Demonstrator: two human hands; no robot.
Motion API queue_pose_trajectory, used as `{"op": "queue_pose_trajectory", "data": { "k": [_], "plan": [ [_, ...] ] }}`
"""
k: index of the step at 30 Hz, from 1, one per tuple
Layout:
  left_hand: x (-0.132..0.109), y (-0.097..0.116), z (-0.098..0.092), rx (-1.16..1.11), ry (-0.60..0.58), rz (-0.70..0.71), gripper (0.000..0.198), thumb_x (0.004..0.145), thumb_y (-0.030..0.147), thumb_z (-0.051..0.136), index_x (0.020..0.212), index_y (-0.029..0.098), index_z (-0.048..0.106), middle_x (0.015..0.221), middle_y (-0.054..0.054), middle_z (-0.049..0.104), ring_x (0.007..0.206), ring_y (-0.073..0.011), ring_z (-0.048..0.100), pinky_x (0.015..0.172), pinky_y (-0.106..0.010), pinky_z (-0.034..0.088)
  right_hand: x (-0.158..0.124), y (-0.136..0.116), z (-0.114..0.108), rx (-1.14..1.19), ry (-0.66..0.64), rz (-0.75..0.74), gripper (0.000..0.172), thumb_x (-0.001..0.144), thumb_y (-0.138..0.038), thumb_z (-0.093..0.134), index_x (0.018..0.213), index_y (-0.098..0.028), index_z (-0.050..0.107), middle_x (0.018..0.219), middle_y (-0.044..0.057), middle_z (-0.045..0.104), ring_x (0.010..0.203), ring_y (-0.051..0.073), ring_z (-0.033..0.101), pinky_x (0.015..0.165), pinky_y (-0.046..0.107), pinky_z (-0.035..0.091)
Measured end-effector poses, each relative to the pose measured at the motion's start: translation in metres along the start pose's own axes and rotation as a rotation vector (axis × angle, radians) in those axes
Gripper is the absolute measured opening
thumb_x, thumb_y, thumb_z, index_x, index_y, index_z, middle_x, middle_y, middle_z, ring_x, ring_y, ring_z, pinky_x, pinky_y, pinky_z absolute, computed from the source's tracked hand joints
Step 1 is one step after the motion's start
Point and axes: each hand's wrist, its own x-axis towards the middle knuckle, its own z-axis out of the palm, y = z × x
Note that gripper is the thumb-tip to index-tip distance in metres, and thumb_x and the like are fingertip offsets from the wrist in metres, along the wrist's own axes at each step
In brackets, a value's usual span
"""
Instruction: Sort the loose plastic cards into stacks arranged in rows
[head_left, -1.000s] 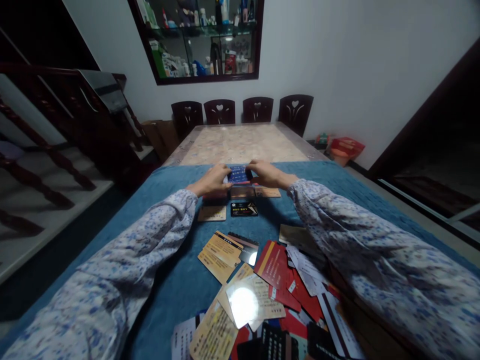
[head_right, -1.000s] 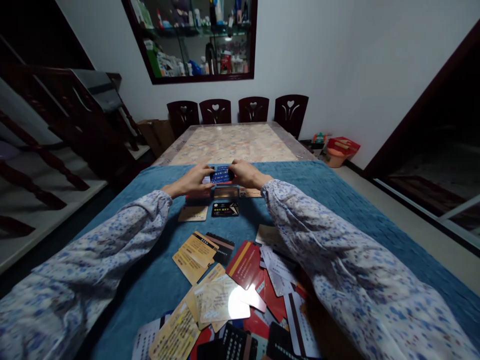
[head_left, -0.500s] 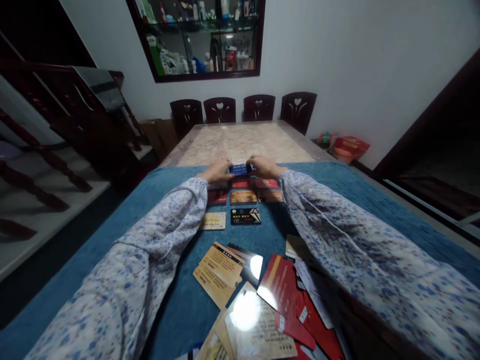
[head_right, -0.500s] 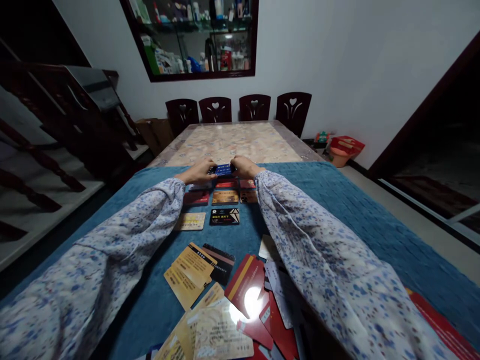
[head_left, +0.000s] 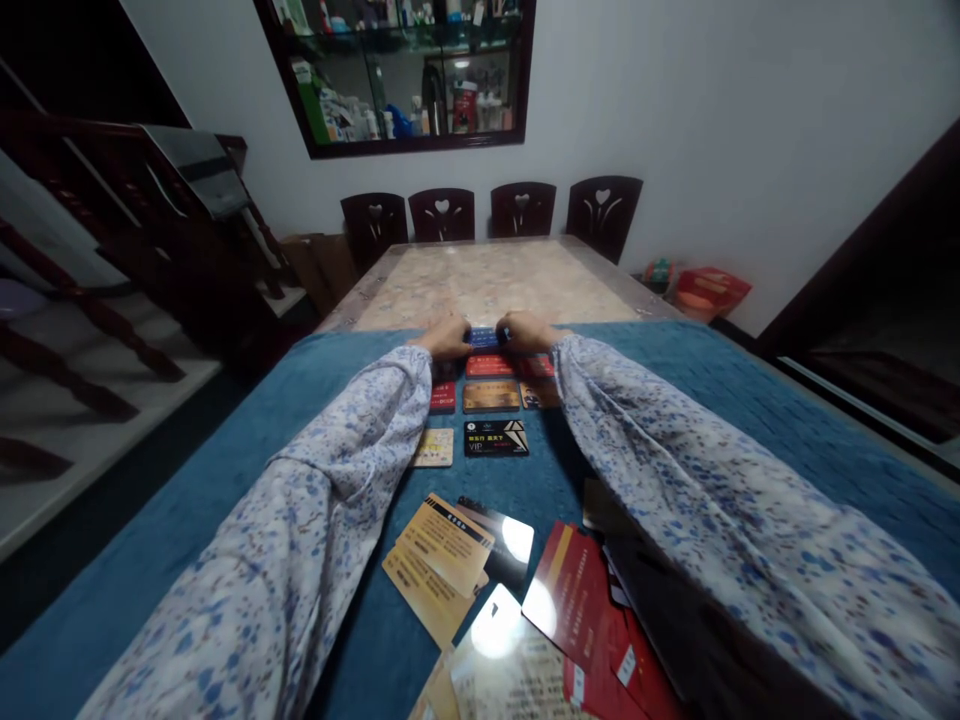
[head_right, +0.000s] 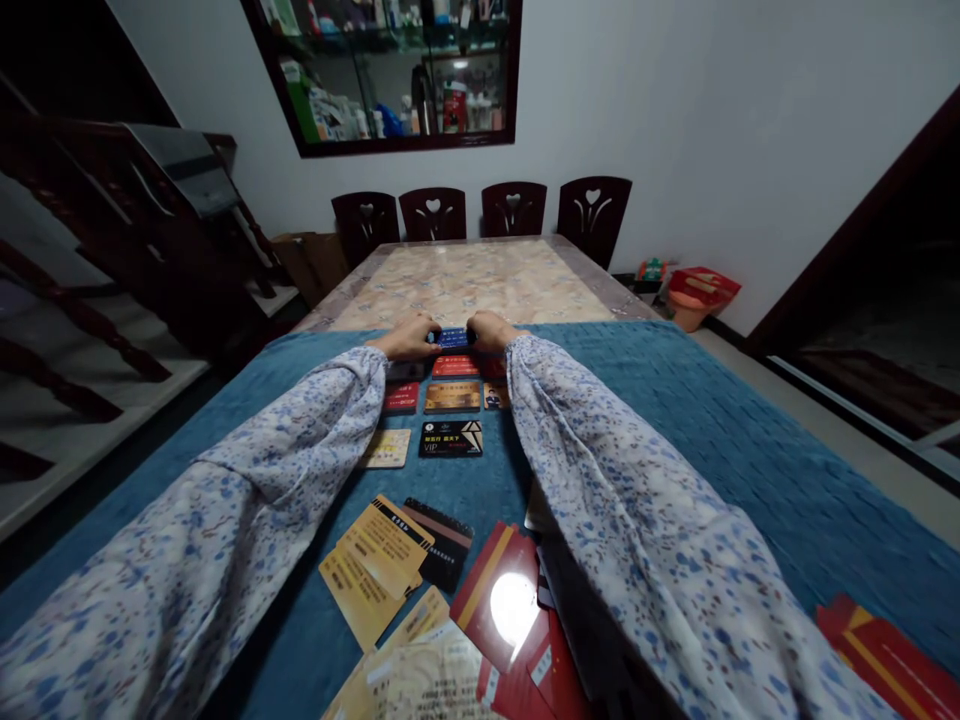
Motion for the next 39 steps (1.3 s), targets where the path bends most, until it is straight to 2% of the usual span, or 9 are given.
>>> {"op": "queue_pose_trajectory", "data": {
  "k": [6,16,20,22,26,30,39],
  "plan": [
    [0.002,0.003,0.004,-0.053,-0.028,-0.039,0.036,0.076,0.043,0.071,0.100,0.017,0.077,0.109,-0.009,0.072,0.115,-0.0296,0.059,0.097,-0.034,0.050,-0.001,-0.004,0.002,-0.010,-0.039,0.047,0.037,0.084,-0.014,0.066,0.119,-0.013,0.076,0.121,0.015,0.075,0.109,0.024,0.070,0.092,0.025,0.049],
    [0.002,0.008,0.000,0.001,-0.074,-0.052,0.039,0.082,0.036,0.063,0.114,0.019,0.076,0.121,-0.010,0.072,0.127,-0.0336,0.054,0.106,-0.041,0.047,-0.001,-0.006,0.001,0.013,-0.055,0.068,0.041,0.082,-0.011,0.064,0.122,-0.015,0.076,0.119,0.011,0.077,0.107,0.022,0.070,0.092,0.023,0.050],
    [0.003,0.005,0.003,-0.058,-0.105,-0.060,0.040,0.082,0.033,0.063,0.118,0.018,0.074,0.115,-0.008,0.075,0.115,-0.0288,0.062,0.102,-0.037,0.050,-0.001,-0.006,0.000,0.017,-0.051,0.055,0.042,0.082,-0.013,0.066,0.122,-0.018,0.076,0.119,0.010,0.078,0.107,0.022,0.071,0.092,0.024,0.050],
    [0.005,0.002,0.005,-0.083,-0.096,-0.051,0.041,0.081,0.033,0.064,0.118,0.018,0.074,0.114,-0.008,0.075,0.111,-0.0280,0.063,0.102,-0.038,0.049,-0.002,-0.005,0.001,0.023,-0.039,0.053,0.040,0.083,-0.015,0.066,0.121,-0.018,0.077,0.118,0.010,0.078,0.107,0.023,0.071,0.093,0.025,0.051],
    [0.010,-0.006,0.011,-0.108,-0.050,-0.038,0.041,0.079,0.039,0.068,0.116,0.021,0.073,0.111,-0.008,0.074,0.119,-0.0303,0.056,0.108,-0.045,0.045,-0.003,-0.003,0.003,0.066,-0.004,0.049,0.039,0.083,-0.016,0.066,0.120,-0.017,0.078,0.114,0.011,0.079,0.104,0.024,0.072,0.092,0.026,0.052],
    [0.012,-0.011,0.016,-0.108,-0.039,-0.037,0.044,0.080,0.042,0.068,0.119,0.021,0.072,0.111,-0.009,0.073,0.121,-0.0306,0.052,0.109,-0.047,0.043,-0.004,0.000,0.005,0.096,0.018,0.056,0.043,0.080,-0.015,0.066,0.121,-0.015,0.078,0.111,0.010,0.080,0.101,0.023,0.073,0.091,0.025,0.052],
    [0.009,-0.004,0.013,-0.083,-0.057,-0.072,0.047,0.081,0.038,0.067,0.124,0.019,0.069,0.114,-0.011,0.072,0.127,-0.0340,0.050,0.111,-0.049,0.040,-0.007,0.001,0.004,0.098,0.011,0.041,0.042,0.082,-0.017,0.066,0.123,-0.014,0.076,0.109,0.012,0.080,0.098,0.023,0.073,0.089,0.026,0.052]
  ]
}}
